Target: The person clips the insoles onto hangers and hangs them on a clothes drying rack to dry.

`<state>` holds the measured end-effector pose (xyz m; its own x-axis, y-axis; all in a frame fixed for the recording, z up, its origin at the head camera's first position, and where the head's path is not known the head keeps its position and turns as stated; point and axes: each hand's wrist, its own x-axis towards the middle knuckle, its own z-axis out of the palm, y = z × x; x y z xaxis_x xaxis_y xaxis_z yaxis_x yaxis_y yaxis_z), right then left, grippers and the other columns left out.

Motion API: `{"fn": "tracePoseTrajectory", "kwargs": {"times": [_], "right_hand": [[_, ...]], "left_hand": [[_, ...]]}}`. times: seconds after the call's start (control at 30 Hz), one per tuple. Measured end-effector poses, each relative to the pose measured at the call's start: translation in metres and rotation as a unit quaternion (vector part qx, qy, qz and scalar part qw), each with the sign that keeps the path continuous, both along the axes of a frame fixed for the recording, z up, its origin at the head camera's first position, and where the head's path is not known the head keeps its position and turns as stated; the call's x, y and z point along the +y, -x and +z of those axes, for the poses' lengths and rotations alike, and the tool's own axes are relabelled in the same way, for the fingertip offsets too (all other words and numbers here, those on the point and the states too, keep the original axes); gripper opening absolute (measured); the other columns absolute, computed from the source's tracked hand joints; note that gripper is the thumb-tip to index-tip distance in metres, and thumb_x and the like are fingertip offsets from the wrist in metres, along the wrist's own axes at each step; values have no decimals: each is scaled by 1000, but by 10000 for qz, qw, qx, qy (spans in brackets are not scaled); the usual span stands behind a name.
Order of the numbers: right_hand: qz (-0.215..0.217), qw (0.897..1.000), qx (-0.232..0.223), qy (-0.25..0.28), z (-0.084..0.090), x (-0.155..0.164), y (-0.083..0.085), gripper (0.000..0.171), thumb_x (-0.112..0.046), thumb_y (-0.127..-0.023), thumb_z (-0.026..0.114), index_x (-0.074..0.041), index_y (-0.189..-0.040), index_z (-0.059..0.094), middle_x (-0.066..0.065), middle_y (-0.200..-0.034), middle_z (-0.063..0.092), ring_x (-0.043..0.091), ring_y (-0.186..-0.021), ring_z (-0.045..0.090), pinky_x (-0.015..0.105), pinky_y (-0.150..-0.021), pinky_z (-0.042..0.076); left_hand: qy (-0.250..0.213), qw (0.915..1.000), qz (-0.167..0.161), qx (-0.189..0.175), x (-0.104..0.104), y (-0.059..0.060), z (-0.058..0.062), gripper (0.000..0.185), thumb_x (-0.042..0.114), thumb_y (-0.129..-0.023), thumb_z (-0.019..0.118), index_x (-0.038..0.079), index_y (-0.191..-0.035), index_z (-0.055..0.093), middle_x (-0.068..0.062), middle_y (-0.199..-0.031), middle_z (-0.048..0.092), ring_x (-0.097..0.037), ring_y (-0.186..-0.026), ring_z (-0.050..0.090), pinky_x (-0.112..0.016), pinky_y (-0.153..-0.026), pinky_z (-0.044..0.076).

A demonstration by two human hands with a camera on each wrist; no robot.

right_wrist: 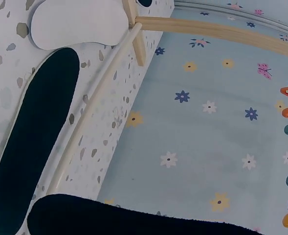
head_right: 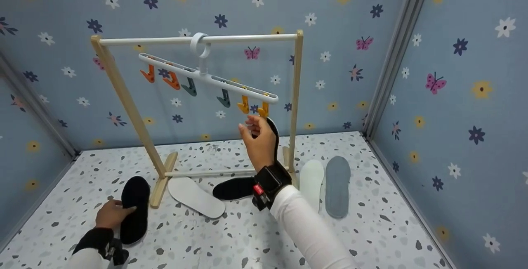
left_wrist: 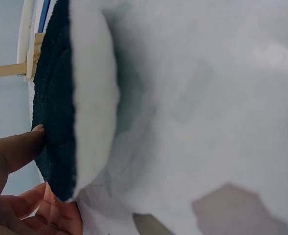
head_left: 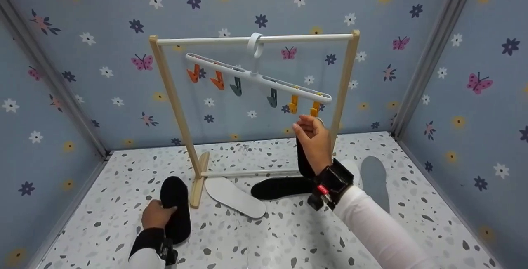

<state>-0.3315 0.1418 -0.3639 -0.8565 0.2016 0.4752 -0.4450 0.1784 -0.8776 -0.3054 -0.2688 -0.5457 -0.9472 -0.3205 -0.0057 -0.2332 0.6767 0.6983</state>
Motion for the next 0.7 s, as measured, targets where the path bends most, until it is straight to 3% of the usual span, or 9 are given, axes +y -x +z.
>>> {"fn": "tracePoseTrajectory", "kwargs": {"times": [0.33,0.7], "right_hand": [[-256,9995,171,-74,3,-6,1,40,-12,-90,64,5,-125,53,19,-119,59,30,-110,56,38,-97,43],[-516,9985,64,-194,10,-17,4,43,-12,-90,63,4,-129,51,17,-126,56,25,-118,52,33,-101,40]], "left_hand": [[53,9999,39,88,0,1,-3,50,18,-83,65,-20,-110,48,-39,-107,54,-51,-96,53,-55,-84,41],[66,9997,106,207,5,-5,3,52,17,-82,66,-22,-112,48,-40,-109,53,-52,-99,52,-55,-87,41]]}}
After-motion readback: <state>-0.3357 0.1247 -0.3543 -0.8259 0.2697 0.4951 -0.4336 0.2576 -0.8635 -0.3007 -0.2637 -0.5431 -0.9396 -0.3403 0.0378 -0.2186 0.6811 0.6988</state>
